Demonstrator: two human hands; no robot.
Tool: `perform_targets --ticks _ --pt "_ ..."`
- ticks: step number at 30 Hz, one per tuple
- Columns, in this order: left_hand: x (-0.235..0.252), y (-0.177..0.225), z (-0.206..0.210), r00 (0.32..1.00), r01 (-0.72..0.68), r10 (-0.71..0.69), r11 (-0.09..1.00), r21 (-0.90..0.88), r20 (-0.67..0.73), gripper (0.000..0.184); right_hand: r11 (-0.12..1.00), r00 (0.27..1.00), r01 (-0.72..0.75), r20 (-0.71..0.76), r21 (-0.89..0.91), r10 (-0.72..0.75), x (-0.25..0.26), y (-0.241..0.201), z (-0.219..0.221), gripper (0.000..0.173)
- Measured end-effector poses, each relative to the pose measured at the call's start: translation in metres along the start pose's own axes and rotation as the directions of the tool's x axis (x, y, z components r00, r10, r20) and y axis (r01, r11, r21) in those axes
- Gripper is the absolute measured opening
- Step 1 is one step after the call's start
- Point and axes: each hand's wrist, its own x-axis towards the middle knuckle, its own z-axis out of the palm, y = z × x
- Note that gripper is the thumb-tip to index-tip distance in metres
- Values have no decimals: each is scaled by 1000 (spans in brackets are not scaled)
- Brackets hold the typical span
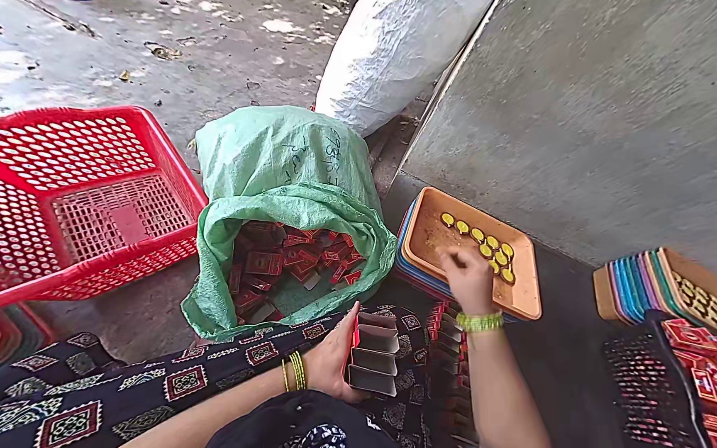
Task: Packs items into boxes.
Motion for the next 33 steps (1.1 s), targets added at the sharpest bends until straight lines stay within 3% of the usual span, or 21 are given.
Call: perform_targets --ticks 3,5,8,11,15,17,19,22,24,27,30,33 --pt "-1 -5 2 999 -9 9 1000 -6 -32 151 897 923 -365 26 -247 383 66 78 15 30" --pt "-2 -6 7 995 -3 3 1000 1 -95 148 793 842 -475 66 -381 535 99 129 32 35" --pt "-1 -8 7 994 54 -58 998 -39 -98 145 686 763 -498 107 -531 637 129 173 54 46" --pt "6 -10 5 986 143 -150 984 -105 -65 137 611 705 -517 107 -600 701 149 190 70 60" --pt "8 -17 16 961 212 -236 964 -163 -143 109 552 660 -523 101 -649 745 164 204 87 65" --pt "15 2 8 925 339 -363 923 -183 -111 96 570 665 -574 73 -588 744 168 214 90 66" --pt "28 24 -11 901 426 -434 891 -161 -22 103 633 708 -618 20 -466 706 168 222 88 61" --pt "7 -8 20 936 275 -293 955 -115 -195 113 731 769 -591 35 -341 639 157 191 83 44" --pt "3 -12 21 961 192 -207 976 -99 -183 126 835 843 -504 86 -221 532 141 159 80 38" --pt "4 -1 19 961 179 -186 982 -55 -207 131 970 970 -231 97 68 224 90 84 62 32" --pt "4 11 27 920 233 -205 971 46 -335 120 912 987 91 83 400 -134 22 4 26 24" --pt "3 1 14 981 89 -80 995 42 -178 134 762 912 259 109 594 -396 -32 -48 0 18"
